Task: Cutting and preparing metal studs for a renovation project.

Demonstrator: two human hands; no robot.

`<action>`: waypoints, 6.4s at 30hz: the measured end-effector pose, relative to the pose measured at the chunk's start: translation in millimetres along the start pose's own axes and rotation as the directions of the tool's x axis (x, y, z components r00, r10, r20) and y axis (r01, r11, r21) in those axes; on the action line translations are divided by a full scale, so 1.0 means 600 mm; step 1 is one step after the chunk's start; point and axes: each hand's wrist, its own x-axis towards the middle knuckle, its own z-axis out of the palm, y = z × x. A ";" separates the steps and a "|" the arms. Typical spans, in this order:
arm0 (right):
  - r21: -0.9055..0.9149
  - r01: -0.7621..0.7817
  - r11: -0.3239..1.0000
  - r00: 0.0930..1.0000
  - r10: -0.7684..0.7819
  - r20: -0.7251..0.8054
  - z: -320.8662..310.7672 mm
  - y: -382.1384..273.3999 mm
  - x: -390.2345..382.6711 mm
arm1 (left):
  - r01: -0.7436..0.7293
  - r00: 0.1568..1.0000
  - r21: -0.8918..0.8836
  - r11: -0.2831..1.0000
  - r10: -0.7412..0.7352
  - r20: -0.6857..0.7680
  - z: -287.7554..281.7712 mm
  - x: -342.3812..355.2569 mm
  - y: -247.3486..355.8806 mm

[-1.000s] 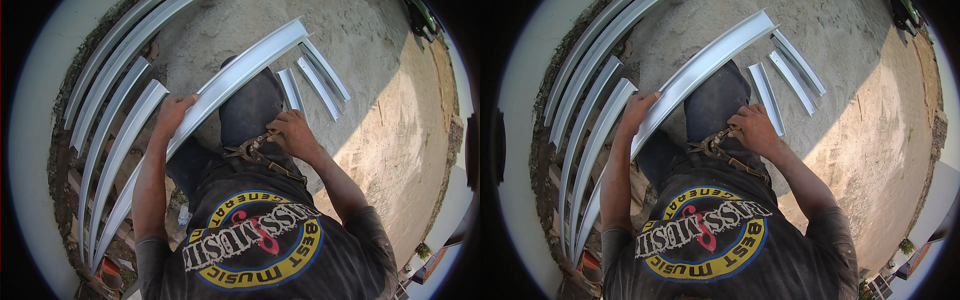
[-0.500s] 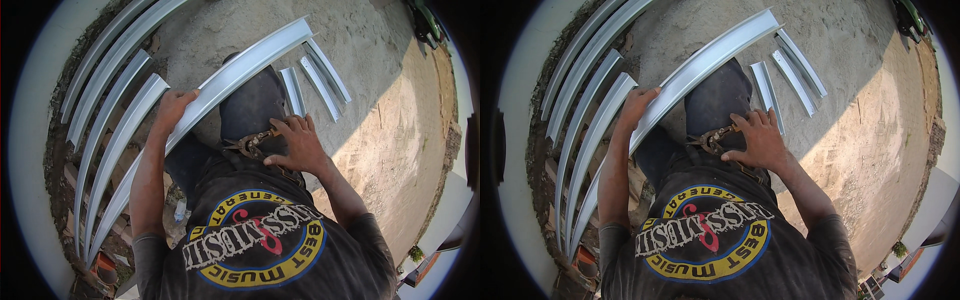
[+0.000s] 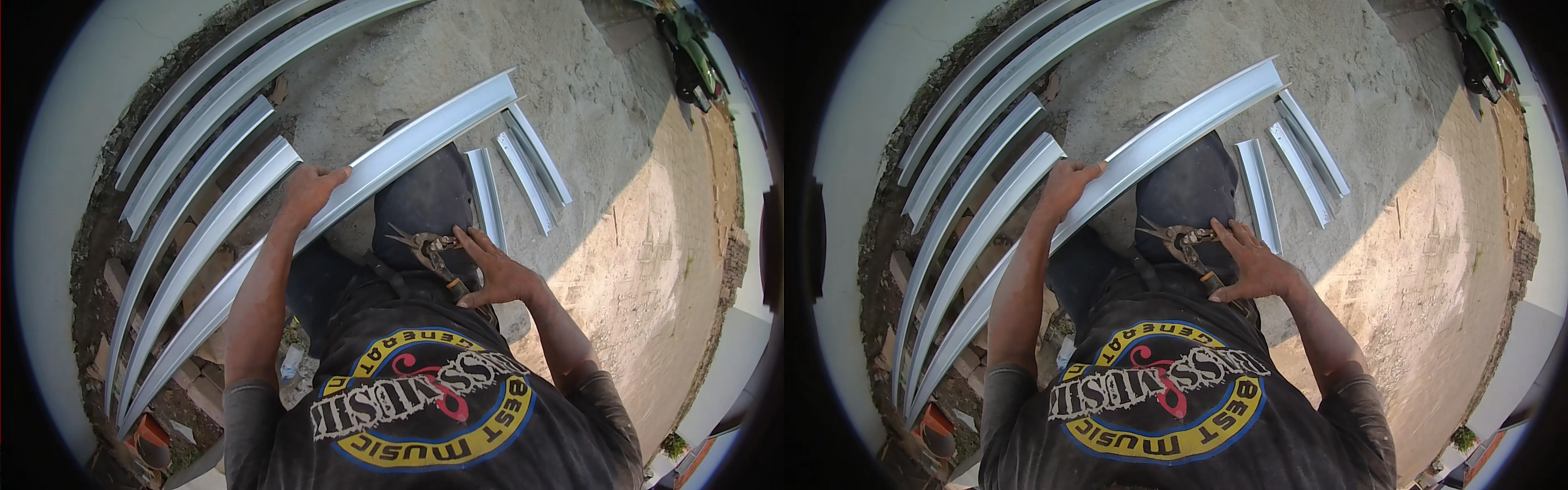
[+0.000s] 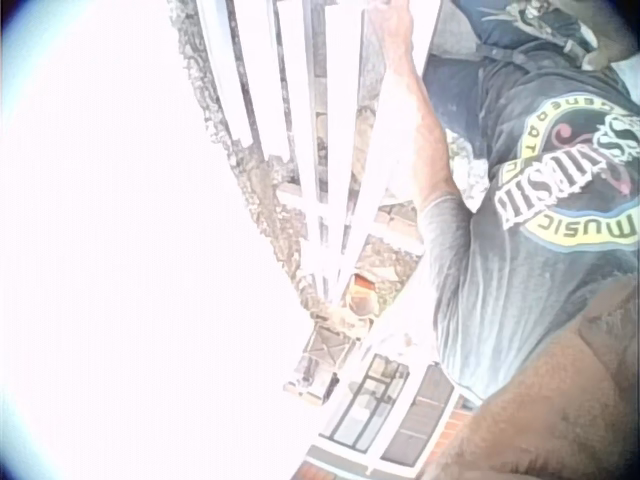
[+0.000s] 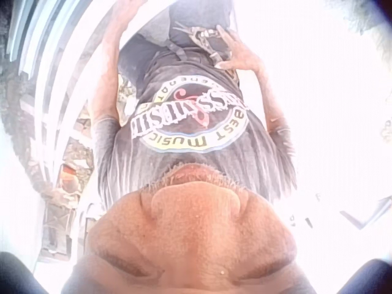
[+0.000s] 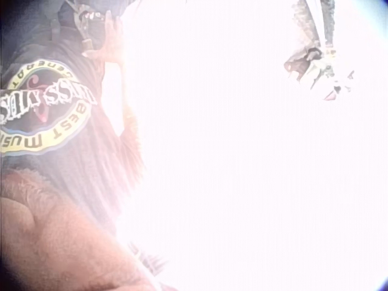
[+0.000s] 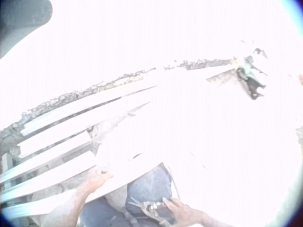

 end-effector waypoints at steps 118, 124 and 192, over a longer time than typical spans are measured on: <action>0.248 0.029 0.968 0.969 0.034 -0.246 0.028 -0.101 0.094 | -0.196 0.868 0.295 0.935 0.025 0.495 -0.071 -0.013 0.018; 0.317 -0.076 0.945 0.994 0.095 -0.046 -0.019 -0.128 0.090 | -0.188 0.860 0.373 0.909 -0.031 0.509 -0.064 -0.015 0.014; 0.436 -0.238 0.868 0.971 0.202 0.128 -0.073 -0.147 0.084 | -0.155 0.918 0.413 0.897 -0.024 0.396 -0.129 -0.010 0.048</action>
